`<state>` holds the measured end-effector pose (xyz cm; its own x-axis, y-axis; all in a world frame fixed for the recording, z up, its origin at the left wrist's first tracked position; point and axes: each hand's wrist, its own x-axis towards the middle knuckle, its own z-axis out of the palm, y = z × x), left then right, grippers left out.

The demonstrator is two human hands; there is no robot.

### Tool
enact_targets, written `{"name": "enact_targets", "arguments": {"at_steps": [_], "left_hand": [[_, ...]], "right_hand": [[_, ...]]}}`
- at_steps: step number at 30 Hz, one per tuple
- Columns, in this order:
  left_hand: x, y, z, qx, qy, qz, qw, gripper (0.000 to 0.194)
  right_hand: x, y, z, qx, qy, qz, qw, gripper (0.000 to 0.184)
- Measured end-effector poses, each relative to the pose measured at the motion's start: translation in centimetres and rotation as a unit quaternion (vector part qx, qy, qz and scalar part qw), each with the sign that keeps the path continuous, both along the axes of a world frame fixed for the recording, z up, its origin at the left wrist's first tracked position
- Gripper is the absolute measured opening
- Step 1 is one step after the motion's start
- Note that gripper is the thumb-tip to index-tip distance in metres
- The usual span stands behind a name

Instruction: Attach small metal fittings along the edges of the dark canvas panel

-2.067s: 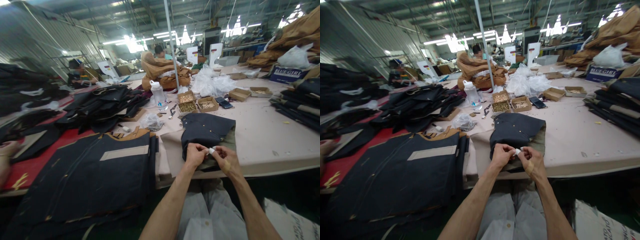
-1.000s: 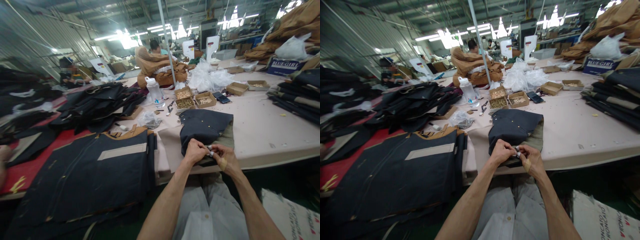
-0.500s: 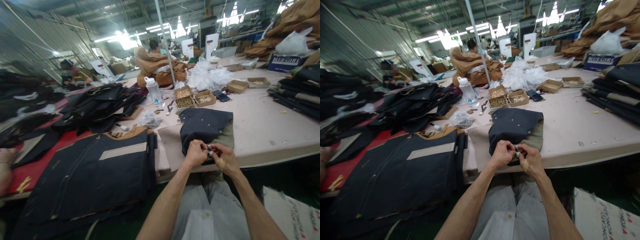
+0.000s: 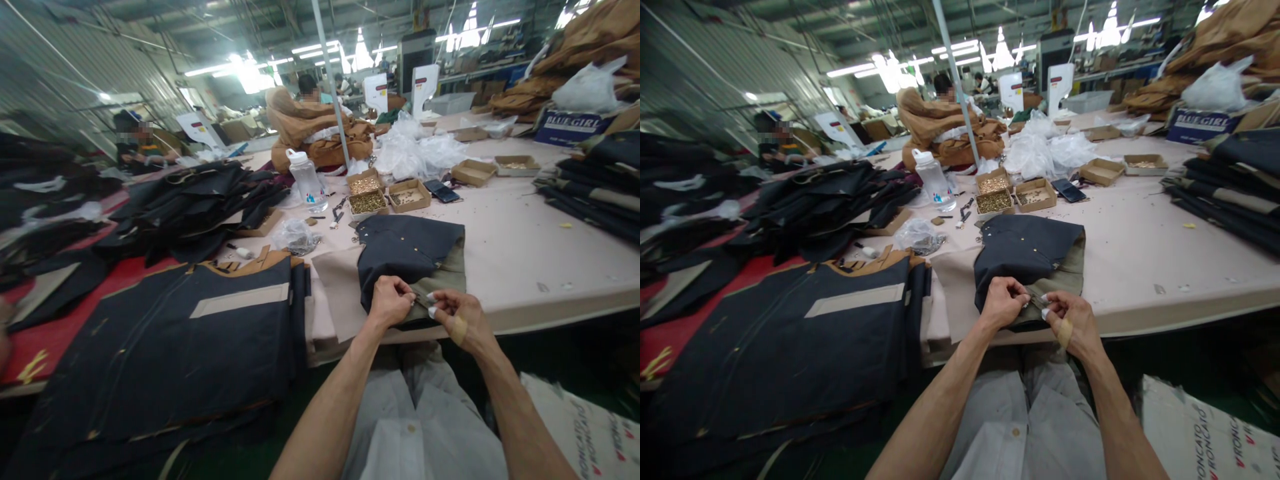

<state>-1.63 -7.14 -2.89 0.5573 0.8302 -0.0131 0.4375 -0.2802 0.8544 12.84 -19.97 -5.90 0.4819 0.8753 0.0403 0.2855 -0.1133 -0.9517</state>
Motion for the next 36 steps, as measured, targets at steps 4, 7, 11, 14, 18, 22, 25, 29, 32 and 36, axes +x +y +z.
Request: {"name": "enact_targets", "arguments": {"at_steps": [4,7,11,14,18,22,25,29,32,36], "left_hand": [[-0.1,0.0,-0.1,0.016,-0.018,-0.017,1.000,0.002],[-0.2,0.1,-0.2,0.024,-0.019,-0.024,0.999,0.003],[-0.2,0.1,-0.5,0.031,-0.020,-0.034,0.999,0.003],[-0.2,0.0,-0.4,0.033,-0.023,-0.029,0.999,0.003],[-0.1,-0.1,-0.1,0.026,-0.020,-0.025,0.999,0.004],[-0.1,-0.1,0.2,0.021,-0.012,-0.023,0.999,0.003],[-0.2,-0.2,0.3,0.033,-0.014,-0.025,0.999,0.003],[-0.3,-0.3,0.2,0.057,-0.010,-0.028,0.998,0.002],[-0.3,-0.5,0.1,0.075,-0.001,-0.016,0.997,0.003],[-0.2,-0.7,-0.1,0.084,0.002,-0.005,0.996,0.003]], "right_hand": [[0.3,0.1,0.1,-0.026,0.000,0.016,1.000,0.037],[0.2,0.3,0.9,-0.044,-0.038,0.028,0.998,0.034],[-0.1,0.7,1.7,-0.058,-0.110,0.043,0.991,0.028],[0.3,0.7,1.5,-0.057,-0.095,0.049,0.993,0.031],[1.3,0.3,0.2,-0.058,-0.025,0.069,0.996,0.036],[1.9,0.1,-0.5,-0.069,0.010,0.069,0.995,0.040],[1.5,0.6,-0.1,-0.078,-0.027,0.063,0.995,0.035],[0.5,1.9,1.1,-0.107,-0.148,0.056,0.982,0.023],[0.2,2.2,1.6,-0.106,-0.172,0.049,0.978,0.023],[0.5,1.7,1.4,-0.101,-0.154,0.061,0.981,0.027]]}}
